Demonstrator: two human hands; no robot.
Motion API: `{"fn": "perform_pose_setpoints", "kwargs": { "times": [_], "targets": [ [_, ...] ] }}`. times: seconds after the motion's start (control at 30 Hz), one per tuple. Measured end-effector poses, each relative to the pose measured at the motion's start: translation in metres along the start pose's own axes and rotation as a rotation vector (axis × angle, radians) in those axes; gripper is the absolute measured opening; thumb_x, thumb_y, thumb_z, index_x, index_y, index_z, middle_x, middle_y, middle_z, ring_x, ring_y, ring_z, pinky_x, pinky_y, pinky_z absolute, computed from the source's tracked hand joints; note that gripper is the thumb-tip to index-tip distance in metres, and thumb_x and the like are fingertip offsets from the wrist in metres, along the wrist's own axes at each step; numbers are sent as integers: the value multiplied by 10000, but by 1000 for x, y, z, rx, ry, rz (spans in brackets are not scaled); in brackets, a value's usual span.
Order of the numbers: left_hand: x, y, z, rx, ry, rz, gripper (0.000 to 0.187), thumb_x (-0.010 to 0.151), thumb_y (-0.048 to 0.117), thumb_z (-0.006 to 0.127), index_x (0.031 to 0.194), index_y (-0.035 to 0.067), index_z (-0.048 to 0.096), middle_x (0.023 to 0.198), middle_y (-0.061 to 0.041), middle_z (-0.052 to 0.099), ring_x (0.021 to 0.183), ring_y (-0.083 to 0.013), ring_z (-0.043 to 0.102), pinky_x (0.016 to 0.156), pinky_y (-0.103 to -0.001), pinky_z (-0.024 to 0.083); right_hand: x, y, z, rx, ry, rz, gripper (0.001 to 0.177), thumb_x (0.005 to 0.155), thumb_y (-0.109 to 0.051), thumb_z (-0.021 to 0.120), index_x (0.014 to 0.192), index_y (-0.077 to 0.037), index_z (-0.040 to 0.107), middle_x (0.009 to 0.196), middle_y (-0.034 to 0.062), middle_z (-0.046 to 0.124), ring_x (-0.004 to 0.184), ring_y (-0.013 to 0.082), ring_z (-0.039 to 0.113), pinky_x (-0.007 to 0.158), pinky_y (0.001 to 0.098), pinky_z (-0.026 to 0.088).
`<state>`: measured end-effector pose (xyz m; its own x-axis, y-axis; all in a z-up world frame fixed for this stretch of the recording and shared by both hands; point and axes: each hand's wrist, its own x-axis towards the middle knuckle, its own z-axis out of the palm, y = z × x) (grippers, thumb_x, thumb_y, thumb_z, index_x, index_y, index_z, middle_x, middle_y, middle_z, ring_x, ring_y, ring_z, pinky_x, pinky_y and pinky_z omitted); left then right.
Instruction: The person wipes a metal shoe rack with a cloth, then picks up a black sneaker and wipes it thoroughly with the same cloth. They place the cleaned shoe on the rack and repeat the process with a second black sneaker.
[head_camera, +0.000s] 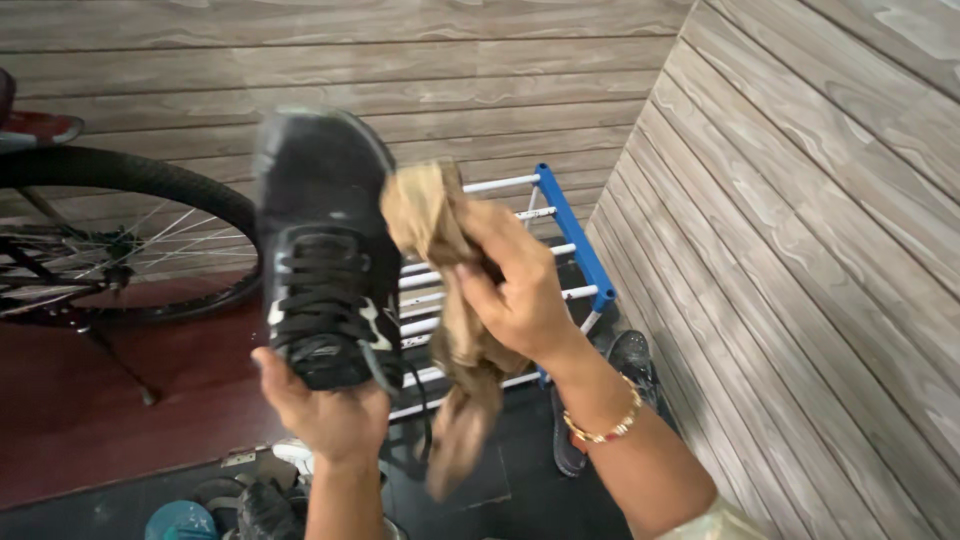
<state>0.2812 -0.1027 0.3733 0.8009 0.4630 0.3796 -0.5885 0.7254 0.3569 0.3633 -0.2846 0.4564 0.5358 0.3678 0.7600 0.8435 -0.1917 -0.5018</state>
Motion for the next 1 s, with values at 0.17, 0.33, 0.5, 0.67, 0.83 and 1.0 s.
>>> {"fn": "perform_pose_setpoints", "kwargs": {
  "times": [0.17, 0.33, 0.5, 0.67, 0.83, 1.0],
  "targets": [
    [-8, -16, 19, 0, 84, -198, 726, 1001, 552, 343, 1508, 38, 424, 1510, -123, 531, 1411, -283, 522, 1190, -458, 408, 44, -27, 51, -380, -54, -189, 514, 905, -137, 697, 1410, -125, 604, 1564, 144, 501, 1488, 361, 393, 1238, 554, 290],
    [-6, -8, 13, 25, 123, -123, 697, 1070, 543, 350, 1528, 21, 411, 1522, -142, 506, 1434, -296, 489, 1236, -481, 361, 19, -18, 67, -441, -211, -222, 459, 842, -121, 688, 1298, -171, 704, 1560, 60, 511, 1523, 334, 359, 1238, 585, 278],
    [-14, -2, -11, -79, 69, -98, 687, 1090, 550, 381, 1483, 0, 503, 1429, -134, 590, 1349, -286, 552, 1198, -456, 416, -31, 1, 55, -155, -243, -237, 453, 786, 24, 677, 1218, -107, 716, 1508, 60, 570, 1496, 378, 464, 1274, 502, 399],
    [-16, -2, -16, -57, -4, -87, 646, 1179, 558, 407, 1368, -47, 531, 1295, -165, 630, 1221, -298, 607, 1131, -464, 478, -27, 14, 14, -262, -158, -152, 437, 751, 90, 654, 1151, -75, 712, 1406, 117, 661, 1360, 406, 544, 1126, 457, 492],
    [-23, -19, 2, -37, 70, -182, 668, 1098, 546, 382, 1444, -8, 524, 1311, -147, 633, 1206, -279, 615, 1073, -454, 483, 2, -1, 10, -301, 11, -175, 539, 832, 0, 673, 1366, -12, 610, 1543, 154, 499, 1452, 438, 436, 1229, 535, 379],
    [-33, -27, 9, -22, 113, -265, 642, 1038, 521, 358, 1401, 17, 520, 1322, -127, 637, 1222, -264, 622, 1068, -439, 490, 1, -11, 31, -513, -123, -283, 496, 822, -103, 728, 1317, -106, 697, 1530, 107, 505, 1470, 414, 402, 1181, 577, 327]
  ]
}}
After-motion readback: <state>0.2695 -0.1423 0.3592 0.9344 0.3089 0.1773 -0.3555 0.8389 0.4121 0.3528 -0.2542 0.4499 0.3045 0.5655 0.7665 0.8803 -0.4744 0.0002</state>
